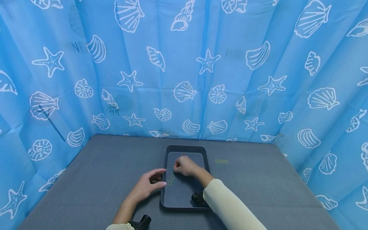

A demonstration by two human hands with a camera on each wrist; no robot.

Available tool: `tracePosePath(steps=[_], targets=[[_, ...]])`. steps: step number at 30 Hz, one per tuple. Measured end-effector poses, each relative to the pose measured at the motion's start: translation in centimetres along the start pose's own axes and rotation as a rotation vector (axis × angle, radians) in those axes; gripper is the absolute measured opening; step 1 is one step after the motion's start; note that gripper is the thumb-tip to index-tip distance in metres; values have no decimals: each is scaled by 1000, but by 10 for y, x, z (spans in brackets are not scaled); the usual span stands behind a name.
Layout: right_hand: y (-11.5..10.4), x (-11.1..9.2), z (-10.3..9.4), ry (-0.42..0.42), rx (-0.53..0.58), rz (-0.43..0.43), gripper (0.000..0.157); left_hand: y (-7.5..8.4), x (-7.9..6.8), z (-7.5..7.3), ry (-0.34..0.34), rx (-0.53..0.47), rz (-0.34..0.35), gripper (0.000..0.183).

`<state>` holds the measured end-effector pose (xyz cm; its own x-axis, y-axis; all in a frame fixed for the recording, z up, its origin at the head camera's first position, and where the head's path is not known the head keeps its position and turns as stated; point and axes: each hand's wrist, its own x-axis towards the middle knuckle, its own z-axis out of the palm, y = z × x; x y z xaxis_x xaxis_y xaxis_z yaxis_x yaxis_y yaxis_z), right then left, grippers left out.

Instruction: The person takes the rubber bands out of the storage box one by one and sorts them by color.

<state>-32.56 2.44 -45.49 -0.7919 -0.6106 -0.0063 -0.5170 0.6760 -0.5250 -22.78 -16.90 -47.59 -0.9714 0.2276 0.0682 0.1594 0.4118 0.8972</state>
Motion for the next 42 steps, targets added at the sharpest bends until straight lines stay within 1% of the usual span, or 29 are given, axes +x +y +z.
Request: tracePosePath(steps=[3,8,9,10,16,24,29,33,42], targets=[[1,-1,1,18,21,-1,15,-5,2,1,9,12,7,46],[4,-2,2,28,51,7,11,-6,2,0,12,17,-7,47],[5,-2,2,25,52,4,10,-5,2,0,10,16,1,47],[5,-2,2,21,56,1,10,-5,2,0,10,14,-9,47],[5,-1,1,-8,47,-9,9,-3,1,0,6,9,-13,47],[5,-1,1,-41,-10,-47,11,-2,1,0,6,7,-7,49],[6,-1,0,-58,3,-53,12,-3,1,0,3,14,6,48],[6,-2,-4,-60,39,-52,13,-4,2,0,4,22,-3,48],[5,-5,-21,-8,95,-52,10,-7,3,2,17,26,-16,49]])
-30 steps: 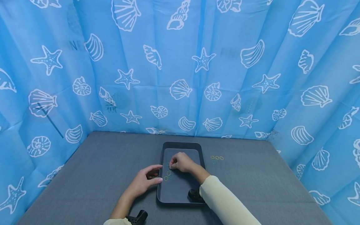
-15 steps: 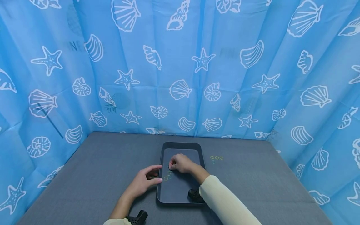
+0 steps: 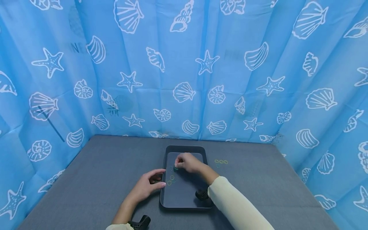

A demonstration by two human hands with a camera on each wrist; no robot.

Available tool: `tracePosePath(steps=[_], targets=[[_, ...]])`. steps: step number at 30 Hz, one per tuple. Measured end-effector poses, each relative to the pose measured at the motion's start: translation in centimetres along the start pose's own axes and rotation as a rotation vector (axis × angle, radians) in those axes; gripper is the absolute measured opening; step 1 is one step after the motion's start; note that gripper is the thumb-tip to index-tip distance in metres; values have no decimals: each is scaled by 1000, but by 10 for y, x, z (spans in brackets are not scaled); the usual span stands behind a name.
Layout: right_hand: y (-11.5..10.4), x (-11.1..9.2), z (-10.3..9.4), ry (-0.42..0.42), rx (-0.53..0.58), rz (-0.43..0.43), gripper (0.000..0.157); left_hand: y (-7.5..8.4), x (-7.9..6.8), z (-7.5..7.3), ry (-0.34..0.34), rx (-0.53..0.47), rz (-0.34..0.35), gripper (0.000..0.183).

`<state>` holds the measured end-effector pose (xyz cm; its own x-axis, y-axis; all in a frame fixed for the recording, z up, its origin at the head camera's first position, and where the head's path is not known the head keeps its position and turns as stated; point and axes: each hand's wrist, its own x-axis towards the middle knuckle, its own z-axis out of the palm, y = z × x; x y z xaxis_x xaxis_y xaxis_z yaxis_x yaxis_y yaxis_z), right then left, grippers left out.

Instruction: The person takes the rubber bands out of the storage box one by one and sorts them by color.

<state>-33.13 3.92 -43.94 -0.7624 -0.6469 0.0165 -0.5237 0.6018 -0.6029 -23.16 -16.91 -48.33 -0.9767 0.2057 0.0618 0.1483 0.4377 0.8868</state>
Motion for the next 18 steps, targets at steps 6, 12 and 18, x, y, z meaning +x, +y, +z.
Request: tracePosePath(steps=[6,12,18], targets=[[-2,-8,-18,47,15,-22,8,13,-5,-2,-13,-12,7,48],[2,-17,-34,99,13,-51,6,17,-6,-2,0,6,18,49],[10,-25,-46,142,29,-39,6,1,0,0,12,18,-10,49]])
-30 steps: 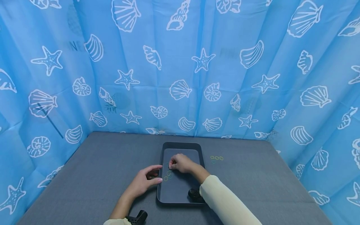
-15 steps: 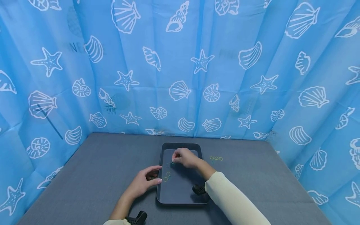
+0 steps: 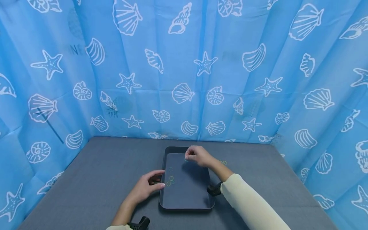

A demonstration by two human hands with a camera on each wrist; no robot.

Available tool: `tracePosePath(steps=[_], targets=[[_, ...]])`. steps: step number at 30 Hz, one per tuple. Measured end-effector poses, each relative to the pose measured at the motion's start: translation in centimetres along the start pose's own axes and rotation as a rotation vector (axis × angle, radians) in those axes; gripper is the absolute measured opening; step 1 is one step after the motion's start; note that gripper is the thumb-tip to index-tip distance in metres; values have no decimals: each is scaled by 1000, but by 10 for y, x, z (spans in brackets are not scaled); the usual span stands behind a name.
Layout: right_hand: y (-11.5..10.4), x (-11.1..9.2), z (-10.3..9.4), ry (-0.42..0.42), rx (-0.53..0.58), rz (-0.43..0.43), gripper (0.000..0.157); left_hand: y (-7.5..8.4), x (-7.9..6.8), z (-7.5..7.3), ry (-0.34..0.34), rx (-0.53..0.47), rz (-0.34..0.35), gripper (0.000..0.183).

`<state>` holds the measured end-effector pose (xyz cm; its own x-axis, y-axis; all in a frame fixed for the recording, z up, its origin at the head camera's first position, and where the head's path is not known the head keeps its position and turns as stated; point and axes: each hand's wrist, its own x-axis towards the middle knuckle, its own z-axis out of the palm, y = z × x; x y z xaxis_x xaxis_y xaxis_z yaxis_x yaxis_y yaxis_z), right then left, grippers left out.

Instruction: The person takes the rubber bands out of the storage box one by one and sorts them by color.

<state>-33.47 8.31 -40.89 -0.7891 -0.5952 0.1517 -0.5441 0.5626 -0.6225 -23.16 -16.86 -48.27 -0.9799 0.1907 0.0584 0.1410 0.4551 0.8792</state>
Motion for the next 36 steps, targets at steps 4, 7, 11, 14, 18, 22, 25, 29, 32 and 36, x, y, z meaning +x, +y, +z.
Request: tracePosePath(steps=[4,7,11,14,18,22,25,29,32,36], targets=[[6,-5,-6,27,1,27,6,-2,-1,0,1,-6,14,49],[12,-9,-9,52,-5,47,6,-3,-2,-1,5,-7,17,49],[22,-15,-12,80,-4,67,7,-3,-2,-1,7,-10,20,49],[29,-22,-16,96,-2,64,7,-3,-3,-1,9,-5,18,49],[36,-32,-20,105,3,71,6,-2,-3,-1,8,4,8,49],[44,-42,-25,112,24,99,6,-2,-3,-1,2,2,-1,49],[50,-49,-27,126,31,103,6,-1,-3,-1,4,-2,-12,49],[60,-58,-27,142,14,109,6,1,-2,-1,7,3,-24,49],[67,-66,-28,153,5,117,6,2,-2,0,5,9,-26,48],[75,-75,-28,175,-11,117,5,3,-2,0,3,9,-23,48]])
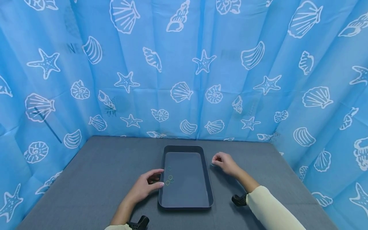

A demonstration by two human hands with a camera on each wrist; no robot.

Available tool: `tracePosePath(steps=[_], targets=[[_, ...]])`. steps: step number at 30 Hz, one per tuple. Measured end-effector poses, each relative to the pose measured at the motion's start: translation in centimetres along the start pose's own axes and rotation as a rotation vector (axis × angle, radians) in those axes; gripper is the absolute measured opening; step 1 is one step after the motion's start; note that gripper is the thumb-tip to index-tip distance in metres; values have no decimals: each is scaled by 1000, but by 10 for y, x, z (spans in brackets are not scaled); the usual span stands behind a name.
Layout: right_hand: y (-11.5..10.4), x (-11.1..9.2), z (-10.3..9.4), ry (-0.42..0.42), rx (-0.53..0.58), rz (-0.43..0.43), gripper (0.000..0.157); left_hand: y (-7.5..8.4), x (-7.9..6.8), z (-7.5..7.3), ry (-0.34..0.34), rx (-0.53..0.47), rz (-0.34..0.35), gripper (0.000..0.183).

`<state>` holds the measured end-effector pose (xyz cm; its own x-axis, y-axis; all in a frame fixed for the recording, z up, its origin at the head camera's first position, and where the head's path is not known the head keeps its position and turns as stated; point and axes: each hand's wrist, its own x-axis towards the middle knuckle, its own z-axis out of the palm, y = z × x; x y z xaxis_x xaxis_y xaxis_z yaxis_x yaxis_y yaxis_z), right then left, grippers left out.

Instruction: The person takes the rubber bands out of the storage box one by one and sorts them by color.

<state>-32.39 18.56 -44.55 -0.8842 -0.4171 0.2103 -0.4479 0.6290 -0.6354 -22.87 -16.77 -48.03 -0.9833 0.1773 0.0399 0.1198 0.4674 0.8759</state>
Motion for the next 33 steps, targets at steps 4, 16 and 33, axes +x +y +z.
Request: tracePosePath(steps=[4,16,33], targets=[[7,-7,-1,23,-37,-24,5,0,0,0,0,2,5,48],[26,-20,-4,41,-117,6,5,-1,0,0,1,-5,18,49],[34,-15,1,98,-237,64,8,-1,0,1,3,3,12,48]])
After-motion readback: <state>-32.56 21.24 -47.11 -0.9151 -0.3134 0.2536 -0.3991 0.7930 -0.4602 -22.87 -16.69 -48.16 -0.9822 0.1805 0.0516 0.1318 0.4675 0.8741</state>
